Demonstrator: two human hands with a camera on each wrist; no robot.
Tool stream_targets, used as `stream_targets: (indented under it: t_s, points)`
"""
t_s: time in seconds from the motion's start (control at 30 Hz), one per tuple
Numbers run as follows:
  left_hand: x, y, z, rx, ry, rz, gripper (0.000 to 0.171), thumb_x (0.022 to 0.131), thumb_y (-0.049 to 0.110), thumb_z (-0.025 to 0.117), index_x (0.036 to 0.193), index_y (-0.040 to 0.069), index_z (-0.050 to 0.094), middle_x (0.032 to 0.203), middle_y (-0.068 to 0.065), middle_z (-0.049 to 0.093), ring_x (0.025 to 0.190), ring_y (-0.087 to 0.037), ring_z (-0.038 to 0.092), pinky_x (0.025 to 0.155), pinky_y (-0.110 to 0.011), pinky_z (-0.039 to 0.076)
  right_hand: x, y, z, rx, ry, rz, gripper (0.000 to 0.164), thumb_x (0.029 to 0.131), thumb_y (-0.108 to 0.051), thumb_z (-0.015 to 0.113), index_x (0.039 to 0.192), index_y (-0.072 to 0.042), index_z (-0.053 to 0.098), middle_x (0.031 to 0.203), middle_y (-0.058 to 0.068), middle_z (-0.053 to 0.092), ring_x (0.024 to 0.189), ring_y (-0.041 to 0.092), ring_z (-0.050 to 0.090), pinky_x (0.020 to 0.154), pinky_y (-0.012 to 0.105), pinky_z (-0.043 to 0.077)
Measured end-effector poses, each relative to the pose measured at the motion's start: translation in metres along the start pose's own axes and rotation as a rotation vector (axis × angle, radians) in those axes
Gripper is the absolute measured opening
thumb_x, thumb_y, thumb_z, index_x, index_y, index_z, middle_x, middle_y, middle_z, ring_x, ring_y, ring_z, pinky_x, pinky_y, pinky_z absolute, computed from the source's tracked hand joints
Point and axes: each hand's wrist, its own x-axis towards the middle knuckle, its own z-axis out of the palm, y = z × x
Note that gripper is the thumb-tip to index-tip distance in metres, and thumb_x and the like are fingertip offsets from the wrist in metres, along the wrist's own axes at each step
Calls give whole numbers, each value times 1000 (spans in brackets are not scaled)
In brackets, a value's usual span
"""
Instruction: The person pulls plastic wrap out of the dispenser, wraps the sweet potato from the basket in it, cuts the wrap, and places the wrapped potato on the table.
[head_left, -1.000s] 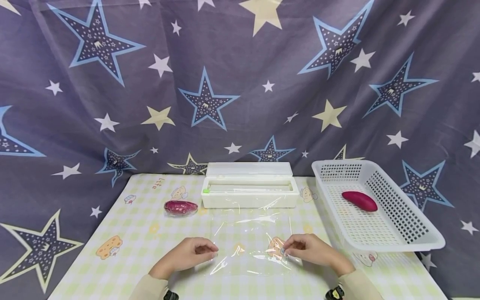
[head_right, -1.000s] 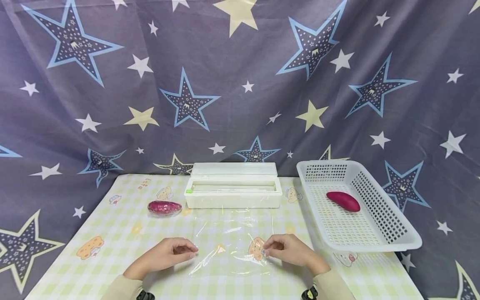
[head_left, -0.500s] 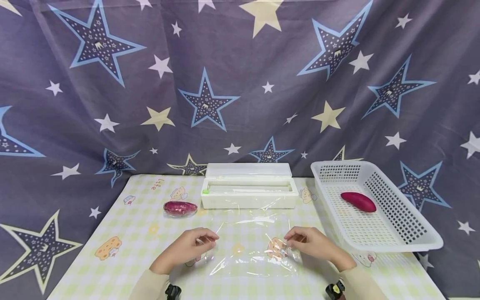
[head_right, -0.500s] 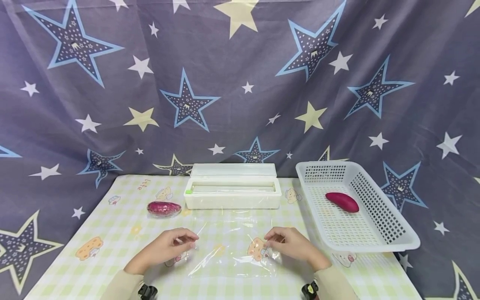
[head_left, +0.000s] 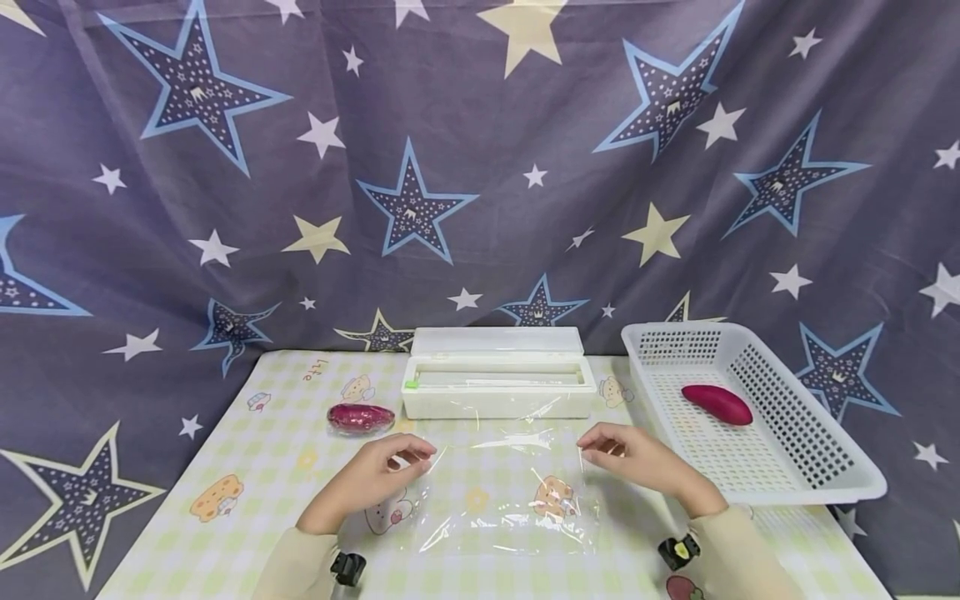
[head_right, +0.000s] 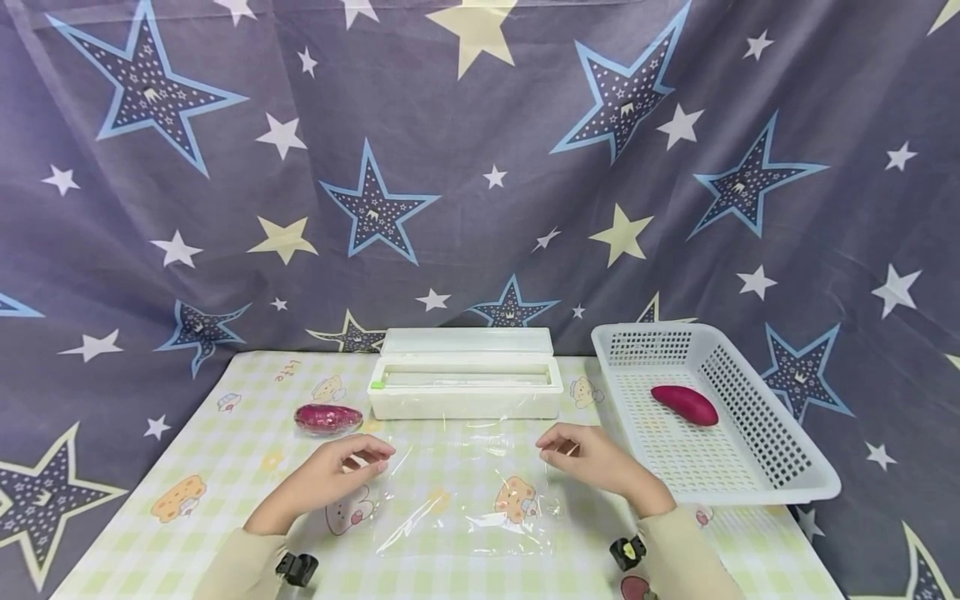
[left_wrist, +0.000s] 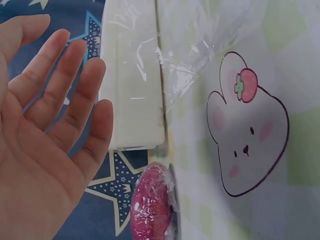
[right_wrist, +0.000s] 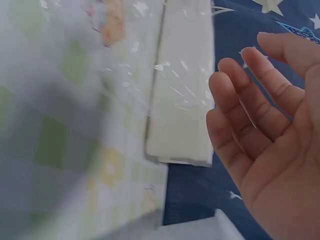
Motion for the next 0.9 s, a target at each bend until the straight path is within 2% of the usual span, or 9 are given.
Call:
stream_targets:
  t_s: [0.17,0.37,0.47,0.67,0.8,0.9]
  points:
    - [1,3,0,-12,1,-6,21,98,29,66,116,19,70,112,-5,70,97,-12,63,79,-31,52,3,-6,-19,-57,40,-19,11,98,-19,66,109,-15,70,97,-4,71,87,11,64,77,28,54]
    - [4,4,2,-34,0,2,24,99,28,66,117,13,69,112,0,70,96,-14,64,79,-32,53,4,-10,-42,-93,76,9,12,98,-18,67,110,-16,71,97,-6,70,87,11,64,77,29,54]
    - [6,5,5,-45,-3,17,21,99,28,66,117,18,69,112,2,69,96,-14,64,79,-33,53,4,-12,-54,-114,86,32,13,98,-18,67,110,-15,71,97,-6,70,87,11,64,77,29,54]
    - [11,6,9,-42,-2,44,19,98,27,67,117,22,69,110,9,68,95,-13,64,78,-32,53,3,-13,-78,-172,128,6,14,97,-13,68,110,-13,72,97,-4,72,87,11,65,76,28,54]
    - [15,8,11,-62,-11,49,19,99,27,66,117,24,68,111,5,69,96,-14,64,79,-32,52,1,-11,-93,-214,173,2,13,98,-14,67,110,-13,72,95,-5,71,85,11,66,75,29,55]
    - [17,10,12,-63,-18,48,18,99,27,66,117,25,68,111,2,69,95,-13,64,79,-31,53,-1,-8,-105,-254,189,31,15,99,-16,65,112,-12,72,95,-4,71,84,10,65,75,28,54]
